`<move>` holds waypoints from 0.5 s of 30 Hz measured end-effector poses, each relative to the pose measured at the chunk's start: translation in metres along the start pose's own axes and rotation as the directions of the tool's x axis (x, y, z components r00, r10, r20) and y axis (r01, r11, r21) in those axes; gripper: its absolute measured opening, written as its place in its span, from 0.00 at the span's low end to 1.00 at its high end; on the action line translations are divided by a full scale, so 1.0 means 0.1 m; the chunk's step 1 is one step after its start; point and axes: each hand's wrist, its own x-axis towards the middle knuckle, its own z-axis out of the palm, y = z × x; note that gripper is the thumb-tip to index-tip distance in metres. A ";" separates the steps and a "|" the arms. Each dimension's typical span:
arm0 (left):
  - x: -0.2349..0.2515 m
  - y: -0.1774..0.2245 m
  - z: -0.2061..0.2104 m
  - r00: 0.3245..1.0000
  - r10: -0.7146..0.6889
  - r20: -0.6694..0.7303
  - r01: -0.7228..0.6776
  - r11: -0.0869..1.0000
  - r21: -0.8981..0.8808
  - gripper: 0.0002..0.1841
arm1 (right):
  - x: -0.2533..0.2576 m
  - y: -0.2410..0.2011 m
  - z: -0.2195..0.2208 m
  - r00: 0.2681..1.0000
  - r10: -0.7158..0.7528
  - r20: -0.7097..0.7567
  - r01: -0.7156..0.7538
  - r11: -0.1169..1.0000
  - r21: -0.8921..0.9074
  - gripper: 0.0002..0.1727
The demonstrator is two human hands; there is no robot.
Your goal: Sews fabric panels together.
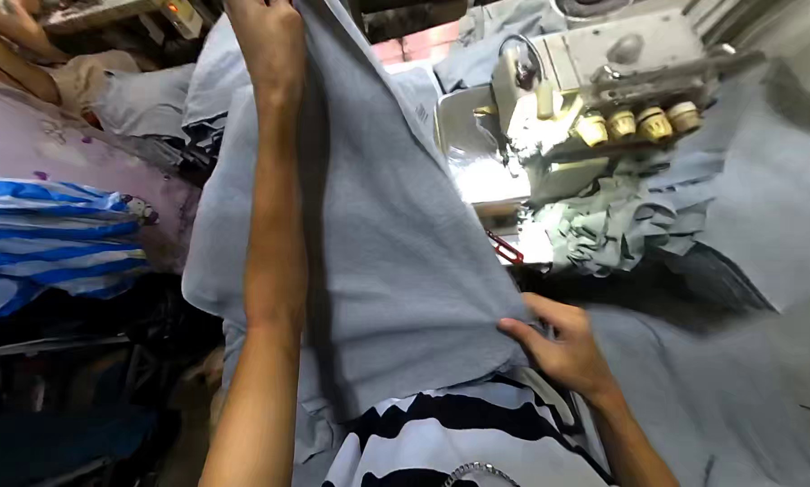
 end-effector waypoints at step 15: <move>0.26 -0.21 1.62 0.650 0.757 -0.064 -0.633 0.494 -0.596 0.09 | -0.19 -0.13 -0.58 0.923 0.379 0.068 -0.326 0.863 -0.387 0.20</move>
